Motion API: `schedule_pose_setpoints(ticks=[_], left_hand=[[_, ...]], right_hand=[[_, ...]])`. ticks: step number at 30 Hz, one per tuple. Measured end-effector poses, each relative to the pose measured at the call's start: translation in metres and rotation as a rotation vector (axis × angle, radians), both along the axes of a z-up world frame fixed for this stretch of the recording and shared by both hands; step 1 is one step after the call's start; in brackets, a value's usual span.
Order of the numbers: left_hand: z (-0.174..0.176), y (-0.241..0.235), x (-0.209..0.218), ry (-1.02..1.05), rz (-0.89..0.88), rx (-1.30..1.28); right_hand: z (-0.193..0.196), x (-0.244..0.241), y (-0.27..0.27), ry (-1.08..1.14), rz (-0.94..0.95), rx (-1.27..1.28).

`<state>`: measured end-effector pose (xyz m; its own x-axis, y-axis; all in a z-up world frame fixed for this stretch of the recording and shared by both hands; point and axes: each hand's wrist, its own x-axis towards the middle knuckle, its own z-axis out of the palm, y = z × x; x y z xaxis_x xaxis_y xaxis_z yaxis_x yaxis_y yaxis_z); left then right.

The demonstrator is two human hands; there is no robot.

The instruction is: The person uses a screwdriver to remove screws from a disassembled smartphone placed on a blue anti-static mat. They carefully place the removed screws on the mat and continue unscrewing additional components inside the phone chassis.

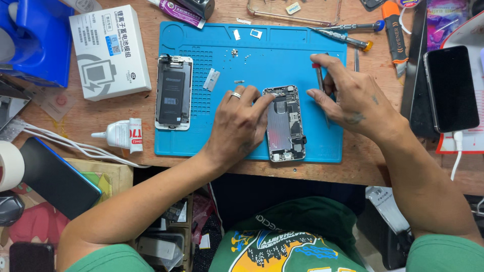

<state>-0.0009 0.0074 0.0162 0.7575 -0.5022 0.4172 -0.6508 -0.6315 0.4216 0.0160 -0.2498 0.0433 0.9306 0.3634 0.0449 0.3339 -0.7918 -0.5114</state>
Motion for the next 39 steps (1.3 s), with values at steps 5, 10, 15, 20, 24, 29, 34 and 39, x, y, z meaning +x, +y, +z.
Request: schedule_pose_setpoints(ticks=[5, 10, 15, 20, 24, 29, 34, 39], left_hand=[[-0.006, -0.002, -0.001, -0.030, 0.014, 0.043], [-0.008, -0.003, -0.003, -0.003, 0.031, 0.033], [-0.008, -0.003, -0.006, -0.005, 0.044, 0.002], [-0.008, -0.002, -0.007, -0.011, 0.042, -0.094], [-0.005, -0.003, -0.008, -0.038, 0.017, -0.125], [-0.007, -0.003, -0.007, -0.028, -0.078, -0.146], [-0.010, -0.005, -0.007, -0.058, -0.132, -0.116], [-0.010, 0.000, -0.007, -0.092, -0.188, -0.162]], right_hand=[[-0.001, -0.001, 0.003, 0.036, -0.007, -0.042], [-0.004, -0.002, 0.006, -0.007, 0.012, -0.103], [0.000, -0.006, 0.011, -0.074, 0.026, -0.187], [-0.004, -0.009, 0.007, -0.104, 0.001, -0.186], [-0.001, -0.005, 0.005, -0.101, -0.046, -0.131], [0.002, 0.003, 0.013, -0.348, 0.015, -0.003], [0.001, 0.021, 0.037, -0.406, 0.128, -0.048], [-0.009, 0.060, 0.075, -0.407, 0.258, -0.028]])
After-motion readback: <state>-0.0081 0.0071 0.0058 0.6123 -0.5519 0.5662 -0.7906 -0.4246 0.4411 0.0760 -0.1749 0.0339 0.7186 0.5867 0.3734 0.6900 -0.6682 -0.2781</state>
